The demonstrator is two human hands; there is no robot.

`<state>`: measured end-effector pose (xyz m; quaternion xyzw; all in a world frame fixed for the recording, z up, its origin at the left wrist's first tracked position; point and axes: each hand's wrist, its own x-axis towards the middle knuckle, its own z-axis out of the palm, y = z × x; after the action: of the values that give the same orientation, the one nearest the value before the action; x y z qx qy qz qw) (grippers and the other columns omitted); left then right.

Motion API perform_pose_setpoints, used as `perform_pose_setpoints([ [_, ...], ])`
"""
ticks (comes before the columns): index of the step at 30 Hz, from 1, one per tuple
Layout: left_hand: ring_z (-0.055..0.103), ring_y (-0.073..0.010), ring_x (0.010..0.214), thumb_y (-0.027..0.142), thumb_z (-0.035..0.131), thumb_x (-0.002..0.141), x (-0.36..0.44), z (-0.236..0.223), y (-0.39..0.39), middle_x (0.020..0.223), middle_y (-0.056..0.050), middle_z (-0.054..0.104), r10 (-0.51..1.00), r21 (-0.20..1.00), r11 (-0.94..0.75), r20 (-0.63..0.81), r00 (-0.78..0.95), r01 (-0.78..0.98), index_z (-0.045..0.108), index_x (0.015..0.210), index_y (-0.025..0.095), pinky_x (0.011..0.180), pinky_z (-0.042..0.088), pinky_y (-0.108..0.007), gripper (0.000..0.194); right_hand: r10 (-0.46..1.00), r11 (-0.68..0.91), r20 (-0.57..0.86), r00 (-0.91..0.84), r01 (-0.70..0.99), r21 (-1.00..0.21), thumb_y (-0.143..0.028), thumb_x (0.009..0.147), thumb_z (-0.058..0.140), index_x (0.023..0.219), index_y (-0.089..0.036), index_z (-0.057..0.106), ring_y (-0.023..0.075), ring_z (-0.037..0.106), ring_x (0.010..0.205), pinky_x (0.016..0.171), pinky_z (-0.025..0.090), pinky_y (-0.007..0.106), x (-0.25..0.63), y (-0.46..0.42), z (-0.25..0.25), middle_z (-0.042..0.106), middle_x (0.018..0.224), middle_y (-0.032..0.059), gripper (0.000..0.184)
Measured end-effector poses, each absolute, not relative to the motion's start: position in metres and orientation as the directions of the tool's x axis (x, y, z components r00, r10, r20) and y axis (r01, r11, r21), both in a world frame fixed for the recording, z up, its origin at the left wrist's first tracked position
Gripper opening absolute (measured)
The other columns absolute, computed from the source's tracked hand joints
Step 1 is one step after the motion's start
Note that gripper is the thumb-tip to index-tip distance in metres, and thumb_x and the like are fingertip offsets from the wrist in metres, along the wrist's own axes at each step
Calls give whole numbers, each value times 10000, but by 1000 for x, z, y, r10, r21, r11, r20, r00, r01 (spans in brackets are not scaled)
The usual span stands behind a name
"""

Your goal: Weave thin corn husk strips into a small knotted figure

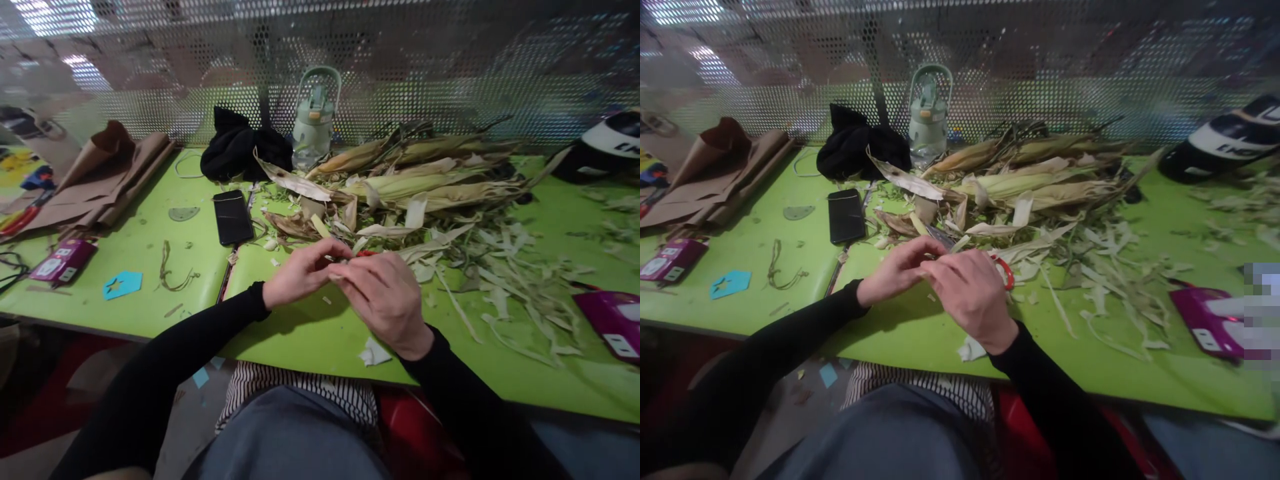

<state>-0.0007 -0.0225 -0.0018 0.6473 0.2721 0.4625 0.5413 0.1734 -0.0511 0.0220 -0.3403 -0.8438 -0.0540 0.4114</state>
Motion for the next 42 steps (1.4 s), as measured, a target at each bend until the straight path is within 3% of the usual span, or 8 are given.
perform_pose_setpoints([
  [4, 528, -57, 639, 274, 718, 845, 1, 1, -26, 831, 5, 607, 854, 981, -153, 194, 483, -123, 586, 968, 140, 593, 434, -193, 225, 836, 528, 529, -147, 480, -701, -253, 921, 637, 925, -237, 631, 152, 633, 697, 634, 502, 291, 175, -52, 25, 696, 825, 10, 17],
  [7, 604, -62, 674, 281, 752, 823, -1, 9, -25, 840, 6, 616, 865, 977, -42, 141, 481, -210, 560, 948, 147, 644, 491, -195, 265, 925, 372, 373, -69, 352, -859, -285, 891, 666, 906, -229, 596, 124, 589, 617, 548, 471, 251, 179, -49, 27, 635, 762, -17, 91],
  [16, 695, -116, 704, 392, 692, 884, -9, 17, -23, 784, 17, 650, 810, 932, 191, 27, 586, -307, 479, 1041, 199, 674, 557, -246, 328, 832, 550, 502, -234, 464, -695, -268, 912, 654, 922, -252, 687, 164, 652, 719, 664, 522, 308, 184, -45, 29, 718, 849, 12, 38],
  [23, 574, -72, 735, 188, 661, 863, -2, 6, -22, 883, -1, 621, 915, 982, -162, 188, 356, -102, 587, 919, 154, 701, 478, -208, 99, 591, 774, 687, -422, 535, -337, -192, 898, 660, 951, -245, 716, 208, 686, 800, 745, 519, 361, 178, -45, 24, 768, 888, 45, 94],
  [25, 569, -79, 749, 188, 645, 874, -2, 7, -22, 872, -6, 630, 917, 979, -152, 190, 351, -132, 592, 910, 152, 702, 470, -208, 73, 566, 790, 693, -446, 533, -302, -185, 894, 659, 961, -248, 723, 211, 692, 799, 742, 518, 367, 177, -45, 23, 773, 898, 45, 112],
  [34, 659, -85, 732, 272, 789, 777, -10, 23, -22, 840, -5, 657, 831, 867, 312, -52, 553, -387, 621, 894, 139, 824, 556, -277, 245, 759, 642, 584, -286, 480, -599, -216, 918, 610, 947, -255, 675, 200, 655, 818, 687, 513, 348, 181, -49, 29, 713, 930, 46, 81],
  [39, 647, -66, 676, 230, 772, 788, -10, 20, -20, 794, 18, 651, 844, 825, 363, -94, 528, -433, 615, 845, 133, 809, 573, -282, 194, 705, 705, 597, -383, 468, -532, -206, 909, 631, 945, -252, 695, 213, 669, 884, 782, 528, 369, 184, -44, 29, 720, 940, 44, 87],
  [42, 670, -73, 708, 137, 733, 783, -11, 21, -20, 804, 18, 652, 835, 822, 389, -124, 536, -416, 627, 864, 124, 834, 574, -285, 134, 752, 659, 534, -386, 467, -591, -227, 920, 627, 947, -252, 704, 198, 674, 848, 753, 535, 348, 184, -41, 30, 726, 935, 40, 85],
])
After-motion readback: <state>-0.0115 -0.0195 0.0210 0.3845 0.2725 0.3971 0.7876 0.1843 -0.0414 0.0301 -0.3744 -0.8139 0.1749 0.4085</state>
